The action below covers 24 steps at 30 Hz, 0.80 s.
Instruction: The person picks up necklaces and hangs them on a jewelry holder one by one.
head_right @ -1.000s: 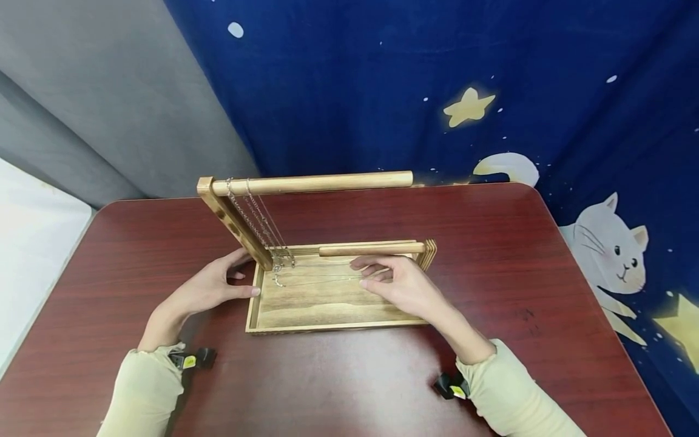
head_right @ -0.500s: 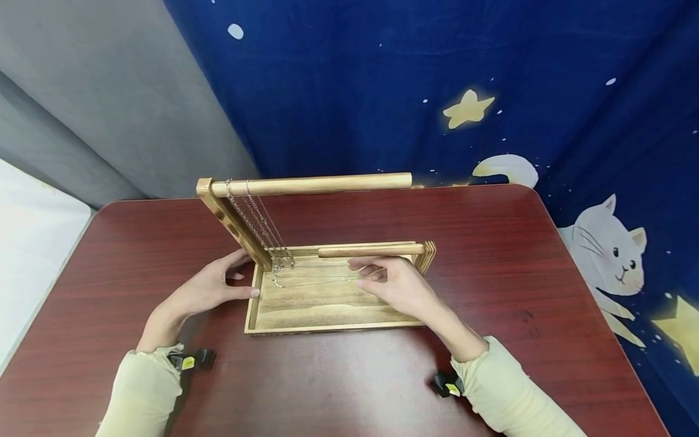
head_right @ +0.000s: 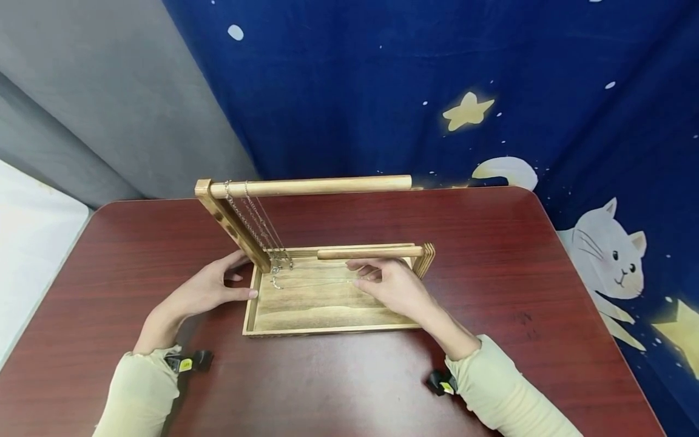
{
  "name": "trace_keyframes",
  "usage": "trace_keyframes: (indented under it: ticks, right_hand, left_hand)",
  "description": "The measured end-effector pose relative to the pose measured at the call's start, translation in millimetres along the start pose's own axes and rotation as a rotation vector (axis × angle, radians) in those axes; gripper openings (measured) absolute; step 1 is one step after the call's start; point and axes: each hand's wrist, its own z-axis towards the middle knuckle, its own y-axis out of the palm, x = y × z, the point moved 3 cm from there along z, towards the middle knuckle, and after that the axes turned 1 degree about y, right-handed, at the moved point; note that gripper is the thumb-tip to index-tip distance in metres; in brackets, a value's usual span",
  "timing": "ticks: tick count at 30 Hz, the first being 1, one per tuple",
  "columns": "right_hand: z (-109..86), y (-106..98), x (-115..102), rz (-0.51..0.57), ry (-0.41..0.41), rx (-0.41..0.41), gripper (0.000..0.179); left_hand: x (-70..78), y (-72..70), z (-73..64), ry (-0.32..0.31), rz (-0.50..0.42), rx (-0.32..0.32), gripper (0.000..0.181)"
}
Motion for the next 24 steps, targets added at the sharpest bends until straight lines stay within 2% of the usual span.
trace_keyframes:
  ticks: [24]
  right_hand:
    - [5.0, 4.3, 6.1, -0.165, 0.069, 0.011, 0.030]
  left_hand:
    - [1.5, -0.2, -0.2, -0.007, 0.004, -0.004, 0.090]
